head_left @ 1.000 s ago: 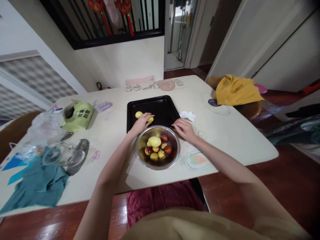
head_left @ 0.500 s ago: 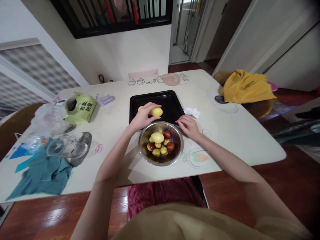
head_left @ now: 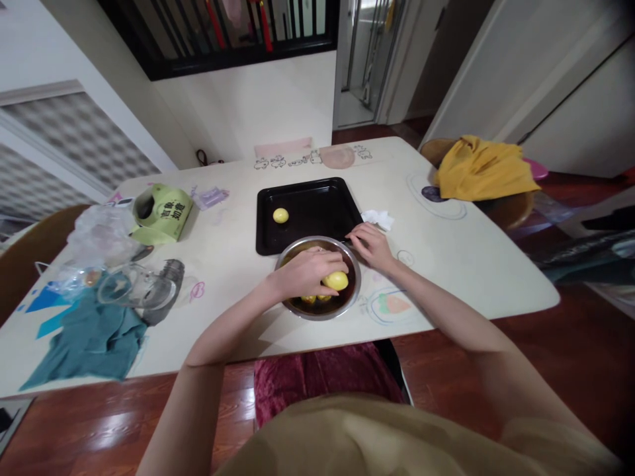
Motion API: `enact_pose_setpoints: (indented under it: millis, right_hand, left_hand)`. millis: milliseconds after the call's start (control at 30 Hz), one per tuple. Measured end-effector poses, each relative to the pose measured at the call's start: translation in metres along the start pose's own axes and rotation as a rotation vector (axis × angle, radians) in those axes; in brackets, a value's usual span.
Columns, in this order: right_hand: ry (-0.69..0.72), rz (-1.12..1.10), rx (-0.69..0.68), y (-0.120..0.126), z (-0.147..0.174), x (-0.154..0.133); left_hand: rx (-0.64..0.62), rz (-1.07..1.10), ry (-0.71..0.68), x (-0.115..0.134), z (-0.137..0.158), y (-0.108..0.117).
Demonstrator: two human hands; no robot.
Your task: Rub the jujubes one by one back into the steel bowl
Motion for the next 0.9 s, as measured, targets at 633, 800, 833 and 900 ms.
enact_pose_setpoints:
  millis: [633, 800, 833, 900]
  right_hand:
    - [0.0, -0.002, -0.002, -0.001, 0.002, 0.003]
    - [-0.003, -0.002, 0.002, 0.0, 0.002, 0.003]
    - [-0.004, -0.004, 0.0, -0.001, 0.002, 0.003]
    - [-0.003, -0.006, -0.001, -0.001, 0.002, 0.003]
  left_hand:
    - [-0.145, 0.207, -0.075, -0.015, 0.0, -0.006]
    - [-0.173, 0.182, -0.078, -0.017, 0.0, -0.009]
    - [-0.174, 0.188, -0.077, -0.017, -0.001, -0.009]
    - [-0.173, 0.2, -0.074, -0.018, 0.0, -0.008]
Point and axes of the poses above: each hand's wrist, its own z-axis away from the middle knuckle, its own y-axis out of the back of the hand, x = y × z, the point moved 8 cm from there along -z, towards the middle knuckle, and after that the axes turned 14 degrees about y, right-handed, at the moved point
